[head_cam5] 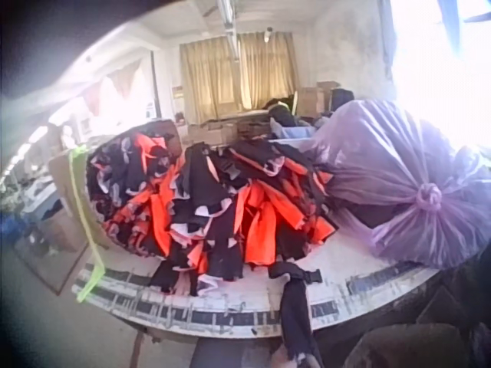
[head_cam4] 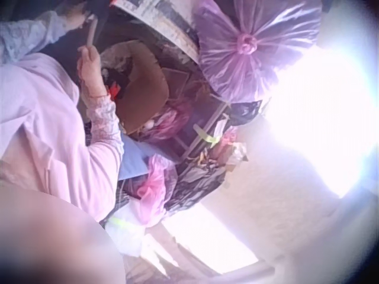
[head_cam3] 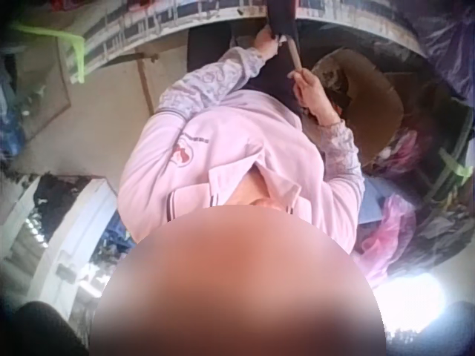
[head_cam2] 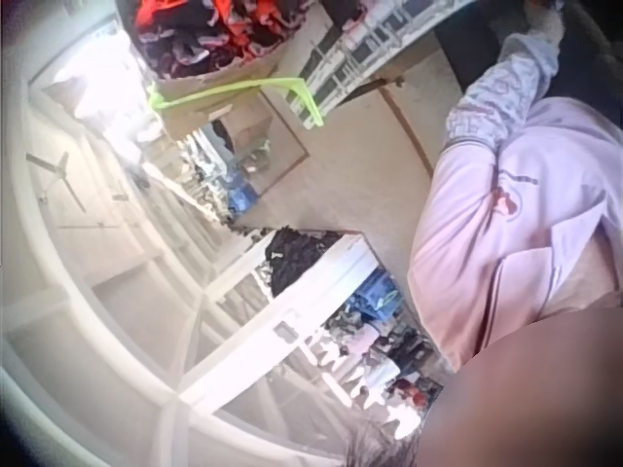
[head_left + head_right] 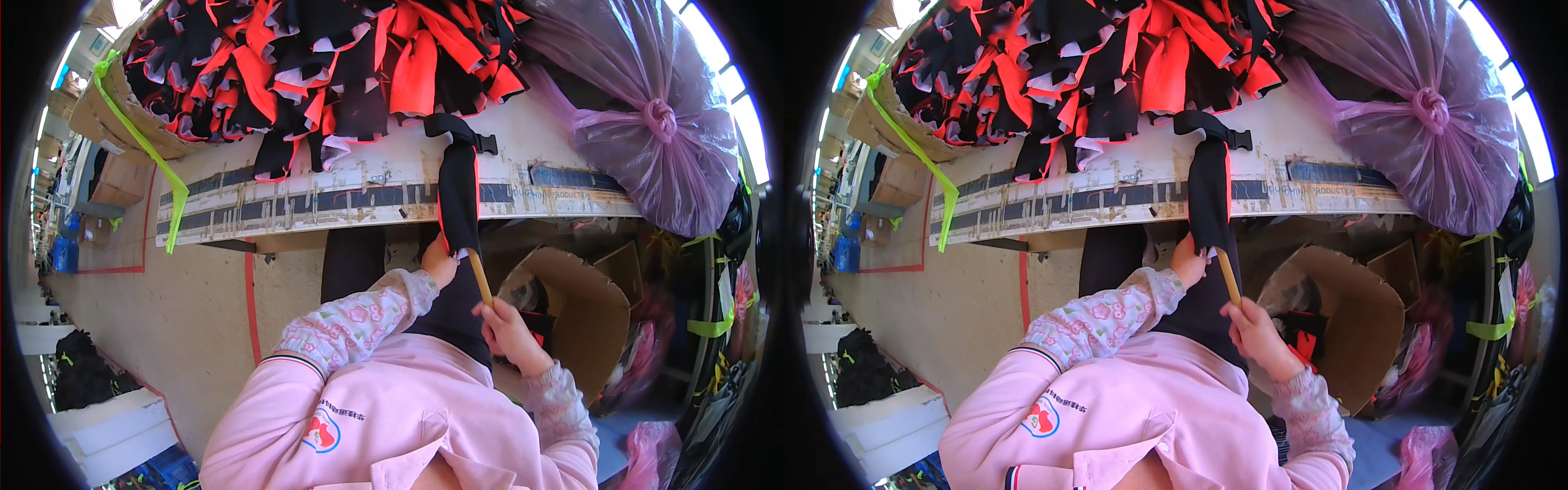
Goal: Stuffing and preparing fabric components of safety gear using a wooden tool to push material into sleeves.
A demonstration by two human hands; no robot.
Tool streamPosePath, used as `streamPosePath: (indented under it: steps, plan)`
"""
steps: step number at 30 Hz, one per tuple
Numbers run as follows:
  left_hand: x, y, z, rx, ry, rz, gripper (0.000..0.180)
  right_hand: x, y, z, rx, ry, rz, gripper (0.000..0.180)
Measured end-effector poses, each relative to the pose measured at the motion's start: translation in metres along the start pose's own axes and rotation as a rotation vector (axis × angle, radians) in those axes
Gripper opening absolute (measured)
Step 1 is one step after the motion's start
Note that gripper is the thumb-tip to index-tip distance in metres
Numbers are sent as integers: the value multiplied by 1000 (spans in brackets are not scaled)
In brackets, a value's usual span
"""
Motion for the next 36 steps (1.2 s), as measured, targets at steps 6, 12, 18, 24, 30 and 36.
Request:
streamPosePath:
  steps: [6,12,18,24,30,36]
  plan:
    - [8,-2,4,51,24,-247,36,31,-19,60,296,141,386,18]
    - [18,-3,9,-1,-60,-373,38,25,-19,71,498,137,639,18]
    - [19,-7,6,-48,98,-228,14,-12,-33,31,293,103,554,18]
    - [7,-23,1,-119,23,-525,14,-42,-50,1,100,34,685,18]
    - [-7,-22,-5,-12,6,-389,16,1,-25,60,11,201,700,19]
    - [-5,-8,5,-13,-13,-354,19,17,-31,66,127,261,669,19]
Point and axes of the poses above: each hand's wrist, its own z-axis towards the middle knuckle, its own y-axis out of the back of the hand, x = y × z, the point moved 1 cm from there along z, towards the middle knuckle, and after that the axes turned 9 degrees about -y, right-handed, at the moved point
